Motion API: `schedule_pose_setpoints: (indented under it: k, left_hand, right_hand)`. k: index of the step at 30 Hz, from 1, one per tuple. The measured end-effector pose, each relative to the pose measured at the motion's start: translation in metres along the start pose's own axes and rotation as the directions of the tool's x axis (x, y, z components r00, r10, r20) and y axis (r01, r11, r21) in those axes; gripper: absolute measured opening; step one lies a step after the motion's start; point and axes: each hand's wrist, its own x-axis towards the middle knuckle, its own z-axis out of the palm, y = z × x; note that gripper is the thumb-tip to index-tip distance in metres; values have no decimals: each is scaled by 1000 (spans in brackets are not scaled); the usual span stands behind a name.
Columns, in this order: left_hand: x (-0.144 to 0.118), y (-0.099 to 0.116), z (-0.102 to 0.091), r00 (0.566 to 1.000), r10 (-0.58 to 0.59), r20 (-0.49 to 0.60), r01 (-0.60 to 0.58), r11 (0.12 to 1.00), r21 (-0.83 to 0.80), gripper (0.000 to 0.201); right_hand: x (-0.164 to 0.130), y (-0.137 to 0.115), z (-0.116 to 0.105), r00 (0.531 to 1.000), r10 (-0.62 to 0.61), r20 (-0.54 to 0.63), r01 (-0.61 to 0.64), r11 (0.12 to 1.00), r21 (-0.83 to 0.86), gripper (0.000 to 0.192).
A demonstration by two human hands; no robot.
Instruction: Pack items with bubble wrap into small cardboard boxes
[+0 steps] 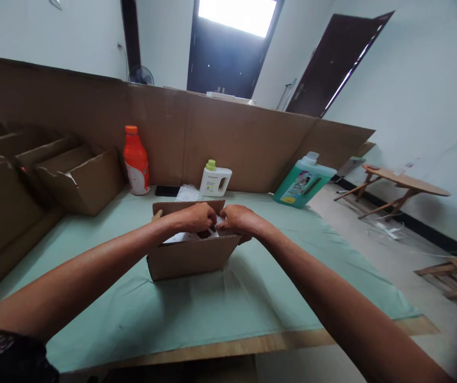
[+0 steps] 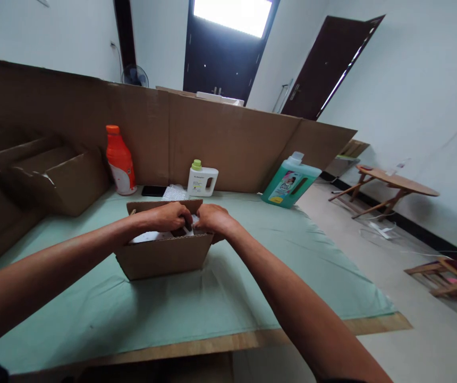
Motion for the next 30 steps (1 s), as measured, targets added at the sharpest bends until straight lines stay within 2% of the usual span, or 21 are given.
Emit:
schedule_pose_setpoints:
  k: [3, 5, 6, 7, 9, 11, 12, 14, 15, 16, 17, 18, 19, 20, 21, 22, 25, 27, 28, 30]
  left_hand:
    - [-23, 7, -21, 997, 47, -55, -50, 997, -53, 36]
    - [-48, 12, -33, 977, 92, -194, -113, 988, -104, 30]
    - [-63, 13, -35, 951, 101, -293, -143, 982, -124, 29]
    - [-79, 14, -35, 909, 99, -404, -166, 977, -134, 28]
    - [-111, 9, -25, 788, 75, -611, -188, 974, -123, 26]
    - [-142, -2, -3, 666, 41, -745, -172, 980, -100, 23]
    - [-156, -10, 11, 632, 12, -775, -139, 985, -98, 22]
    - [-181, -27, 44, 578, -82, -812, -30, 992, -122, 22]
    - [-191, -35, 61, 524, -141, -840, 28, 989, -148, 24]
    - [-199, -42, 78, 448, -191, -873, 71, 981, -179, 27]
    - [-204, -48, 93, 365, -232, -901, 98, 973, -211, 32]
    - [-206, -53, 107, 293, -267, -918, 108, 963, -245, 38]
    - [-205, -57, 119, 256, -298, -919, 102, 954, -281, 44]
    - [-201, -60, 128, 262, -330, -907, 85, 944, -319, 51]
    - [-195, -63, 135, 290, -366, -884, 64, 929, -364, 58]
    - [-186, -66, 140, 335, -404, -851, 44, 909, -414, 65]
    - [-151, -72, 141, 486, -458, -745, -63, 831, -552, 80]
    - [-128, -69, 138, 557, -444, -702, -160, 772, -615, 83]
    - [-120, -66, 138, 575, -433, -695, -200, 748, -632, 82]
    - [-115, -54, 147, 570, -415, -709, -243, 739, -628, 78]
  right_hand:
    - [-2, -4, 1, 1000, -9, -13, 9, 1000, -29, 8]
    - [-6, -6, -2, 1000, -13, -6, 13, 1000, -17, 11]
    - [-9, -7, -5, 1000, -17, -3, 17, 1000, -5, 14]
    - [-13, -7, -8, 1000, -20, -2, 20, 1000, 7, 18]
    - [-26, -2, -14, 1000, -23, -18, 23, 999, 25, 24]
    - [-47, 11, -13, 985, -36, -168, 49, 996, 73, 23]
    - [-60, 20, -9, 953, -27, -301, 68, 990, 126, 22]
    - [-86, 42, 9, 814, 64, -578, 128, 950, 285, 22]
    - [-97, 52, 22, 746, 145, -650, 150, 914, 376, 25]
    - [-105, 61, 36, 722, 208, -660, 166, 874, 457, 27]
    - [-109, 68, 52, 738, 238, -631, 182, 831, 526, 31]
    - [-110, 72, 68, 777, 229, -586, 201, 793, 576, 39]
    - [-106, 72, 84, 818, 198, -541, 220, 760, 612, 50]
    - [-99, 69, 97, 847, 158, -507, 244, 731, 637, 64]
    - [-90, 64, 108, 863, 118, -492, 276, 704, 654, 75]
    - [-80, 56, 117, 866, 90, -492, 311, 675, 669, 81]
    - [-52, 35, 129, 866, 68, -495, 365, 590, 720, 74]
    - [-44, 30, 132, 867, 78, -492, 367, 569, 736, 67]
    - [-46, 31, 135, 864, 92, -494, 363, 566, 740, 65]
    - [-60, 38, 145, 850, 130, -510, 361, 563, 744, 61]
